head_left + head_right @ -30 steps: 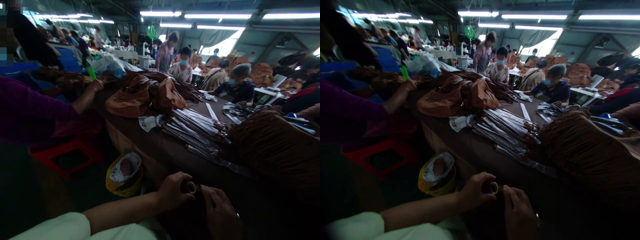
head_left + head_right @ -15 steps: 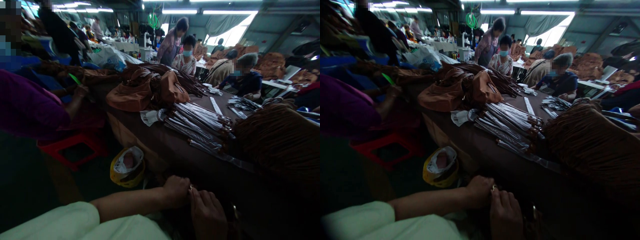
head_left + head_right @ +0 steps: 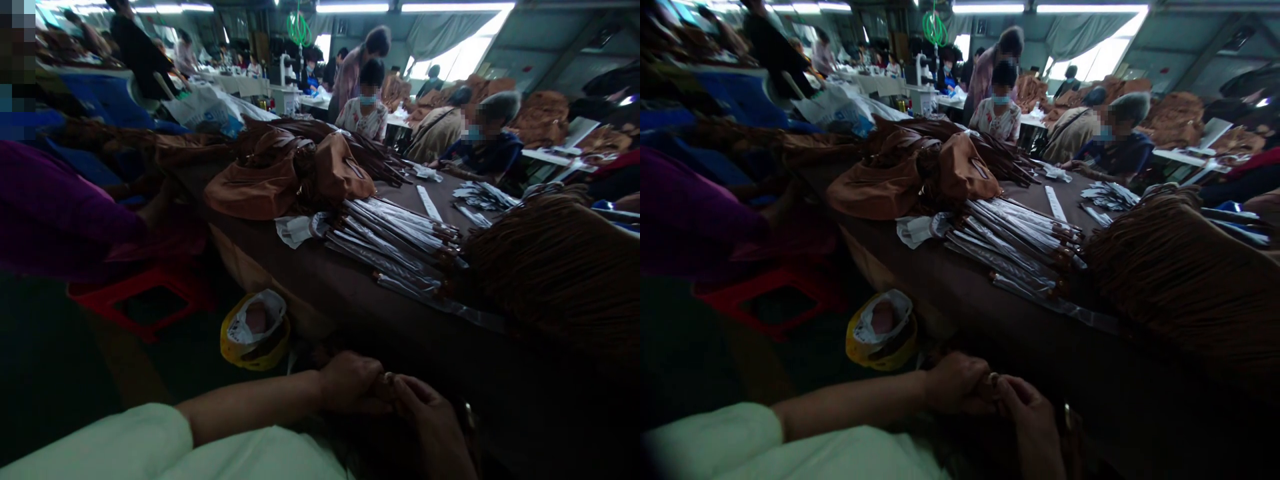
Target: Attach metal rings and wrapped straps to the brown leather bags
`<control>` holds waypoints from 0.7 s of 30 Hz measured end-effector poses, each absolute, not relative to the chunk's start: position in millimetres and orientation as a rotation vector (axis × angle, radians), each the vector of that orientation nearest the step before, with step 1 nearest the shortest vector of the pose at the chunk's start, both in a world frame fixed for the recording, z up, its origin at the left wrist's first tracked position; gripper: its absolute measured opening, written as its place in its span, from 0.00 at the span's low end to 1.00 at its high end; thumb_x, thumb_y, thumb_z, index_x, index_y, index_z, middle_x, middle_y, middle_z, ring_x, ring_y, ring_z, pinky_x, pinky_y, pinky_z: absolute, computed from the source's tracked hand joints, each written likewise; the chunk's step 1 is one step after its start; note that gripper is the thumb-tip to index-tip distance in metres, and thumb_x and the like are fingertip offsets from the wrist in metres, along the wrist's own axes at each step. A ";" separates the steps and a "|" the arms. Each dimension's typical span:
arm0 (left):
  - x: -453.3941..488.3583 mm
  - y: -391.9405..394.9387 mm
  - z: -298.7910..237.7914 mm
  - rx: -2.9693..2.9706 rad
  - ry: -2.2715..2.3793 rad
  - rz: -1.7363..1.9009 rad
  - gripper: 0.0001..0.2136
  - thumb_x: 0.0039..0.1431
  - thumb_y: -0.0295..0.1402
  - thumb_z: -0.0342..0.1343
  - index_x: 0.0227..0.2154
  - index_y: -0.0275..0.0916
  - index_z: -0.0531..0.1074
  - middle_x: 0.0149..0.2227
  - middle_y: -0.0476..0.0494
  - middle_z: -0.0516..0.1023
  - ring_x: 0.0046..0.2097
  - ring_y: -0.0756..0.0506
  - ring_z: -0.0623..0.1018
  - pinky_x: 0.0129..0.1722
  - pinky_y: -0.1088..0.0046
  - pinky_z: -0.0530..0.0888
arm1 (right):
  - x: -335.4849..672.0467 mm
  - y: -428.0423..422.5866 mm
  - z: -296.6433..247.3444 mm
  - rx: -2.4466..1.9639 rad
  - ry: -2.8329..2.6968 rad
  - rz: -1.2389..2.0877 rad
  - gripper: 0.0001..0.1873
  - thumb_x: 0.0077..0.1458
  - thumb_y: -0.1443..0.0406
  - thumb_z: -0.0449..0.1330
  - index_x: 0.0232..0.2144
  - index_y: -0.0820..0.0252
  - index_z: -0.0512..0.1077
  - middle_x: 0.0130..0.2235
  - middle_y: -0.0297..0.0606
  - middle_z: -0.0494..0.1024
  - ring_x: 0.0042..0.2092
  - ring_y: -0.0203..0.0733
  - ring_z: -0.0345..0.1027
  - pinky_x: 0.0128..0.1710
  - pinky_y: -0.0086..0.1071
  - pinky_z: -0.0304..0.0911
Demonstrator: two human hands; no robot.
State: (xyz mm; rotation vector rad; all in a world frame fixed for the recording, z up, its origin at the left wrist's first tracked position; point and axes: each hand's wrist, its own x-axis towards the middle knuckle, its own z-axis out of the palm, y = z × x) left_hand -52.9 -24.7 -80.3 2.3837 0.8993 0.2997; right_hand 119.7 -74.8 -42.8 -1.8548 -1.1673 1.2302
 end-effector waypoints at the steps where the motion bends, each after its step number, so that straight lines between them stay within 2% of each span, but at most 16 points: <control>1: -50.2 -24.5 -78.2 2.350 0.987 0.235 0.22 0.54 0.53 0.54 0.38 0.37 0.68 0.36 0.40 0.78 0.36 0.42 0.79 0.33 0.72 0.72 | 116.1 -78.1 -44.2 -1.894 -1.272 1.052 0.24 0.46 0.46 0.61 0.33 0.60 0.79 0.31 0.43 0.82 0.33 0.51 0.75 0.31 0.37 0.69; 3: -43.9 -23.1 -73.1 2.296 1.131 0.077 0.20 0.55 0.52 0.52 0.36 0.37 0.70 0.36 0.39 0.78 0.36 0.39 0.79 0.32 0.69 0.73 | 110.1 -86.3 -48.8 -1.909 -1.519 0.678 0.22 0.51 0.47 0.59 0.35 0.58 0.79 0.35 0.45 0.82 0.37 0.52 0.75 0.39 0.41 0.68; 5: -38.7 -20.8 -68.3 2.274 1.163 -0.083 0.17 0.56 0.47 0.52 0.33 0.37 0.72 0.35 0.38 0.79 0.35 0.37 0.80 0.31 0.66 0.74 | 108.3 -93.4 -55.0 -1.831 -1.718 0.473 0.22 0.54 0.48 0.55 0.36 0.57 0.80 0.38 0.46 0.81 0.39 0.53 0.74 0.45 0.45 0.65; 7: -36.8 -19.4 -64.9 2.278 1.126 -0.138 0.15 0.56 0.45 0.52 0.32 0.37 0.73 0.34 0.37 0.79 0.35 0.37 0.80 0.30 0.65 0.75 | 112.9 -96.3 -59.4 -1.801 -1.784 0.476 0.22 0.54 0.47 0.55 0.36 0.55 0.80 0.39 0.45 0.82 0.40 0.53 0.74 0.47 0.45 0.64; 9: -37.7 -20.3 -62.9 2.300 1.104 -0.051 0.17 0.55 0.48 0.53 0.34 0.37 0.72 0.35 0.38 0.79 0.36 0.36 0.80 0.30 0.65 0.75 | 123.1 -93.7 -58.9 -1.848 -1.760 0.487 0.23 0.53 0.46 0.55 0.37 0.53 0.80 0.41 0.43 0.81 0.40 0.52 0.74 0.44 0.42 0.66; 11: -39.7 -23.6 -62.0 2.346 1.082 0.087 0.20 0.53 0.51 0.55 0.37 0.38 0.70 0.36 0.39 0.79 0.37 0.37 0.80 0.32 0.66 0.75 | 135.1 -87.0 -53.3 -1.943 -1.638 0.626 0.23 0.52 0.46 0.56 0.38 0.54 0.79 0.40 0.42 0.82 0.39 0.51 0.75 0.40 0.39 0.68; 15: -42.6 -31.5 -63.3 2.424 1.002 0.169 0.20 0.52 0.52 0.56 0.36 0.38 0.68 0.36 0.41 0.78 0.37 0.40 0.79 0.33 0.69 0.73 | 150.6 -73.2 -39.6 -1.879 -1.381 1.282 0.22 0.50 0.48 0.59 0.37 0.58 0.79 0.37 0.39 0.82 0.40 0.50 0.75 0.38 0.34 0.69; 21: -46.1 -33.1 -68.1 2.435 0.989 0.217 0.20 0.51 0.50 0.57 0.36 0.38 0.67 0.35 0.41 0.78 0.37 0.40 0.79 0.33 0.69 0.72 | 145.0 -71.1 -38.0 -1.781 -1.360 1.391 0.21 0.49 0.50 0.61 0.36 0.60 0.79 0.34 0.40 0.81 0.39 0.49 0.74 0.37 0.34 0.68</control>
